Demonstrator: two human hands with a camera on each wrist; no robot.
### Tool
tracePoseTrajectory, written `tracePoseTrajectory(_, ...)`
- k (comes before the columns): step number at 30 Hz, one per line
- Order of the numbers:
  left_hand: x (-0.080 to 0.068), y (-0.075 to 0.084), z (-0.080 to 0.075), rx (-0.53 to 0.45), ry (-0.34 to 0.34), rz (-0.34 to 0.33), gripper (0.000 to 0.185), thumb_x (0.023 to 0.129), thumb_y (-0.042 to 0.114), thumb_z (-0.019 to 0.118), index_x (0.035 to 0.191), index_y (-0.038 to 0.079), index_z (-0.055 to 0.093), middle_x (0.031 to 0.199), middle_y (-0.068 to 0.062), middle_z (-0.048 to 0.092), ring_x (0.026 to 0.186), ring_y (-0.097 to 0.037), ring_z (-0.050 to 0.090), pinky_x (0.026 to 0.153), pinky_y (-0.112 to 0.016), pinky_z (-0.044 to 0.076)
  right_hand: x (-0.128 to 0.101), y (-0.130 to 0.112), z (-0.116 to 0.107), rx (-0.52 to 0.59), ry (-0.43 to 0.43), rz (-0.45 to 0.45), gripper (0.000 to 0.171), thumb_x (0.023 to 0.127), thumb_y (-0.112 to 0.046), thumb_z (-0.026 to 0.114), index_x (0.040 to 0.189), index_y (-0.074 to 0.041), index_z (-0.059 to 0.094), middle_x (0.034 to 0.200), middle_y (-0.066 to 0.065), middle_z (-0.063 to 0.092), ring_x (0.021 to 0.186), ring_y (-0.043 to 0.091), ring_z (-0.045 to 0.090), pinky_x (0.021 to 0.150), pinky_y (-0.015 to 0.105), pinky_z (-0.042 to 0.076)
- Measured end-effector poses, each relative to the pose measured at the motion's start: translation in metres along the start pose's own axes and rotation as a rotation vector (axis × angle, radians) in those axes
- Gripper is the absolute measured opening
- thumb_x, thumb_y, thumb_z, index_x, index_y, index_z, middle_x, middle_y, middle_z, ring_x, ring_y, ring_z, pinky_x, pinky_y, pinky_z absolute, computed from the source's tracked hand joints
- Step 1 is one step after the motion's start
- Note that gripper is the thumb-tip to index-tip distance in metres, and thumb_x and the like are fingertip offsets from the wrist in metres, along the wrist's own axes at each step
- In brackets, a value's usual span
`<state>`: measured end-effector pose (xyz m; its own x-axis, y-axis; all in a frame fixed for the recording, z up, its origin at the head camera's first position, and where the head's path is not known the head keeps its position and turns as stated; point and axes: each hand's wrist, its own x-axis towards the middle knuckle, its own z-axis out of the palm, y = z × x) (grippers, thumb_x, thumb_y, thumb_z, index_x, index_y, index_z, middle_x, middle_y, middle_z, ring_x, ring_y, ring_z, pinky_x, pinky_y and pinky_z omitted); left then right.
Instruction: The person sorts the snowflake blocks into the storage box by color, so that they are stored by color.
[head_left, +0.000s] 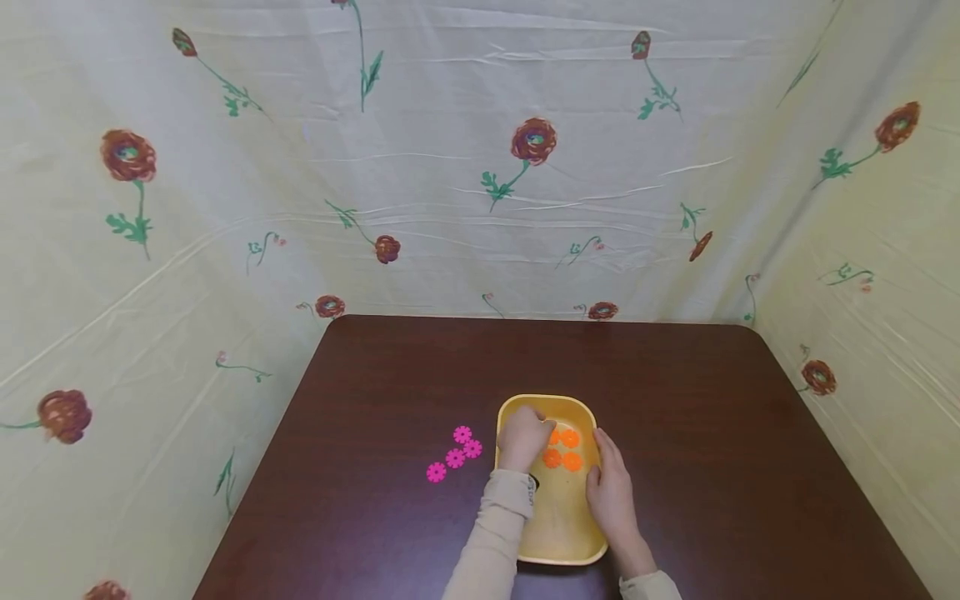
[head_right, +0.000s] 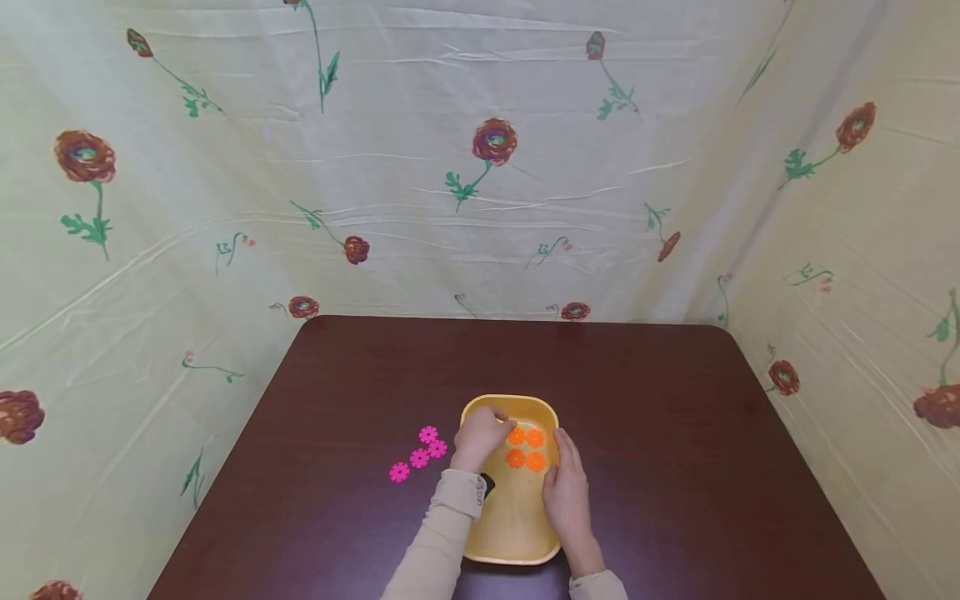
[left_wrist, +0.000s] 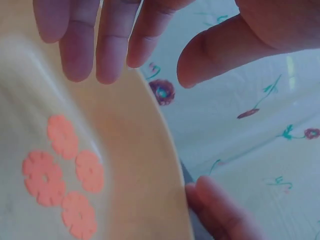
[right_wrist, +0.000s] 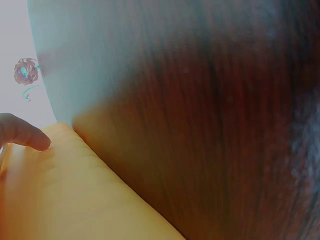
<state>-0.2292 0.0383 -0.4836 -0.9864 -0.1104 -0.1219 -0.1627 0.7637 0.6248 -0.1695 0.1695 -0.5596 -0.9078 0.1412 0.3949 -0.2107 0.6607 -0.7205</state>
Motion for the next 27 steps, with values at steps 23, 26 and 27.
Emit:
tracePoseTrajectory(23, 0.024, -0.062, -0.044, -0.149, 0.412, -0.01, 0.008, 0.082, 0.016, 0.063, 0.087, 0.014, 0.069, 0.075, -0.001, 0.063, 0.073, -0.025, 0.062, 0.059, -0.041, 0.046, 0.0, -0.002, -0.001, -0.014, -0.034, 0.023, 0.051, 0.079, 0.017, 0.048, 0.128, 0.01, 0.042, 0.132, 0.025, 0.043, 0.12, 0.039, 0.043, 0.097, 0.052, 0.034)
tracePoseTrajectory(26, 0.025, -0.074, -0.044, -0.105, 0.416, -0.021, 0.009, 0.082, 0.015, 0.062, 0.087, 0.013, 0.069, 0.077, -0.003, 0.063, 0.077, -0.027, 0.062, 0.066, -0.044, 0.044, 0.0, -0.002, -0.001, -0.015, -0.036, 0.023, 0.051, 0.078, 0.017, 0.048, 0.129, 0.01, 0.042, 0.132, 0.025, 0.043, 0.12, 0.039, 0.043, 0.097, 0.052, 0.033)
tracePoseTrajectory(27, 0.025, -0.077, -0.043, -0.089, 0.414, -0.027, 0.009, 0.082, 0.015, 0.062, 0.087, 0.013, 0.069, 0.078, -0.004, 0.063, 0.078, -0.028, 0.061, 0.067, -0.044, 0.043, 0.0, -0.002, -0.001, -0.017, -0.037, 0.022, 0.051, 0.078, 0.017, 0.048, 0.129, 0.009, 0.042, 0.132, 0.025, 0.043, 0.12, 0.04, 0.043, 0.097, 0.052, 0.033)
